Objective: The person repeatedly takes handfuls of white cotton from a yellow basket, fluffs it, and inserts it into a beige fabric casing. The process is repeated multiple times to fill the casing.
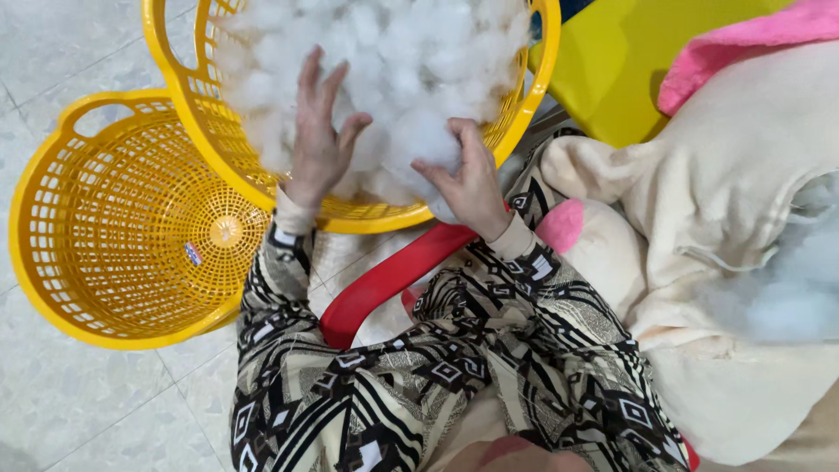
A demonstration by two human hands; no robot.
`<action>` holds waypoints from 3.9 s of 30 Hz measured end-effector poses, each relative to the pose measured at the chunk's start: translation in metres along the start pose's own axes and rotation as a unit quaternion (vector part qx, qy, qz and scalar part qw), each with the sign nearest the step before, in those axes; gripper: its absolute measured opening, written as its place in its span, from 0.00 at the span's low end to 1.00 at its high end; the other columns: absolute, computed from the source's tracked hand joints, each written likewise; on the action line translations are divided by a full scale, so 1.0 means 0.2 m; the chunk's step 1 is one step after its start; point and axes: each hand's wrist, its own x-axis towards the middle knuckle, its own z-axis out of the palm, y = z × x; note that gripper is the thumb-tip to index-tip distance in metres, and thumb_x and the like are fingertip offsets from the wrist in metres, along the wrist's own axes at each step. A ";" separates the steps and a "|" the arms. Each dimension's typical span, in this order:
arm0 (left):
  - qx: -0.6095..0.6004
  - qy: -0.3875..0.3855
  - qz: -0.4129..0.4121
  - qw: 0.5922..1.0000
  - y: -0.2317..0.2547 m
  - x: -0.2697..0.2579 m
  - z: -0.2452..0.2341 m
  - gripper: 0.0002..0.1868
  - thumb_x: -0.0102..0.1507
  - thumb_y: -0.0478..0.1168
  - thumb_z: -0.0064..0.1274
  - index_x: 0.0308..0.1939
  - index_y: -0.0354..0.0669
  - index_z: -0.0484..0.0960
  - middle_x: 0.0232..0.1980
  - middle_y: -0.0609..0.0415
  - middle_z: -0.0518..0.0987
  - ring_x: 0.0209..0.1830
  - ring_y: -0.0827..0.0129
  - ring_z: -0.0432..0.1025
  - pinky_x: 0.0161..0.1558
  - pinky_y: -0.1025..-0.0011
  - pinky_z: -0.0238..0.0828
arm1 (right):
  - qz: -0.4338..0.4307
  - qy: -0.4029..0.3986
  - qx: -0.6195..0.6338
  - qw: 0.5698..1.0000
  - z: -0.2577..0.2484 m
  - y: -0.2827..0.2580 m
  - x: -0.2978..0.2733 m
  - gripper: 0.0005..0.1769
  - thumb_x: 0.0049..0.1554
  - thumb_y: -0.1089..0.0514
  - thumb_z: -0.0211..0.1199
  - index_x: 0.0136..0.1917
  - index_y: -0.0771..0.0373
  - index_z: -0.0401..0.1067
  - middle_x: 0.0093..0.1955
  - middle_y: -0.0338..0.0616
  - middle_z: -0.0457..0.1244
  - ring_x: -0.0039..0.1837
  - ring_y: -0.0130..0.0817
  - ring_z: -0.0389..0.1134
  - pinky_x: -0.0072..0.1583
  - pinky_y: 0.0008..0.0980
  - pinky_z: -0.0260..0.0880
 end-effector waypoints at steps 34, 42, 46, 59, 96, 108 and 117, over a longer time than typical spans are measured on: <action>-0.364 -0.015 -0.100 0.926 -0.03 -0.33 0.26 0.19 0.62 0.32 0.64 0.57 0.35 0.78 0.62 0.52 0.76 0.64 0.67 0.71 0.68 0.67 0.67 | -0.287 0.060 -0.184 0.938 -0.11 -0.22 0.35 0.23 0.59 0.68 0.65 0.67 0.66 0.66 0.63 0.52 0.61 0.60 0.50 0.65 0.58 0.42 0.67; -0.472 0.075 -0.133 0.868 0.04 -0.33 0.34 0.16 0.73 0.41 0.44 0.63 0.43 0.74 0.76 0.53 0.64 0.71 0.65 0.66 0.73 0.67 0.62 | -0.142 -0.186 0.138 0.962 0.09 0.02 0.12 0.51 0.54 0.63 0.69 0.82 0.65 0.43 0.74 0.61 0.54 0.75 0.56 0.57 0.74 0.43 0.57; -0.383 0.094 -0.057 0.917 0.06 -0.32 0.35 0.14 0.74 0.44 0.43 0.60 0.47 0.80 0.83 0.48 0.53 0.80 0.56 0.52 0.81 0.59 0.45 | -0.095 -0.127 0.024 0.987 0.13 0.01 0.03 0.42 0.52 0.69 0.64 0.78 0.68 0.55 0.65 0.60 0.63 0.67 0.54 0.66 0.68 0.38 0.65; -0.080 0.435 0.315 0.840 -0.05 -0.07 -0.11 0.05 0.66 0.37 0.45 0.41 0.41 0.74 0.60 0.47 0.81 0.69 0.51 0.72 0.70 0.44 0.64 | 0.099 -0.031 0.282 0.954 0.07 0.25 0.06 0.18 0.67 0.57 0.61 0.66 0.68 0.68 0.59 0.45 0.68 0.59 0.31 0.69 0.62 0.34 0.71; -0.386 0.122 -0.143 0.903 0.01 -0.29 0.11 0.22 0.76 0.44 0.50 0.69 0.36 0.68 0.64 0.52 0.73 0.65 0.69 0.67 0.71 0.69 0.64 | -0.195 0.099 -0.118 0.969 -0.27 -0.26 0.28 0.24 0.63 0.70 0.61 0.71 0.60 0.64 0.54 0.51 0.64 0.53 0.39 0.64 0.55 0.36 0.66; -0.291 0.017 -0.024 0.956 0.05 -0.27 0.24 0.50 0.73 0.74 0.16 0.85 0.40 0.34 0.86 0.43 0.32 0.88 0.55 0.27 0.86 0.60 0.24 | -0.070 -0.141 0.193 0.969 0.20 -0.03 0.04 0.30 0.59 0.65 0.69 0.72 0.64 0.65 0.68 0.51 0.63 0.68 0.43 0.67 0.69 0.37 0.67; 0.113 0.013 -0.008 0.994 0.15 -0.20 0.14 0.46 0.72 0.68 0.08 0.74 0.49 0.74 0.84 0.52 0.54 0.86 0.40 0.30 0.74 0.31 0.07 | -0.089 -0.145 0.028 0.985 0.08 -0.06 0.07 0.18 0.51 0.70 0.60 0.56 0.70 0.72 0.50 0.56 0.67 0.53 0.54 0.72 0.54 0.38 0.71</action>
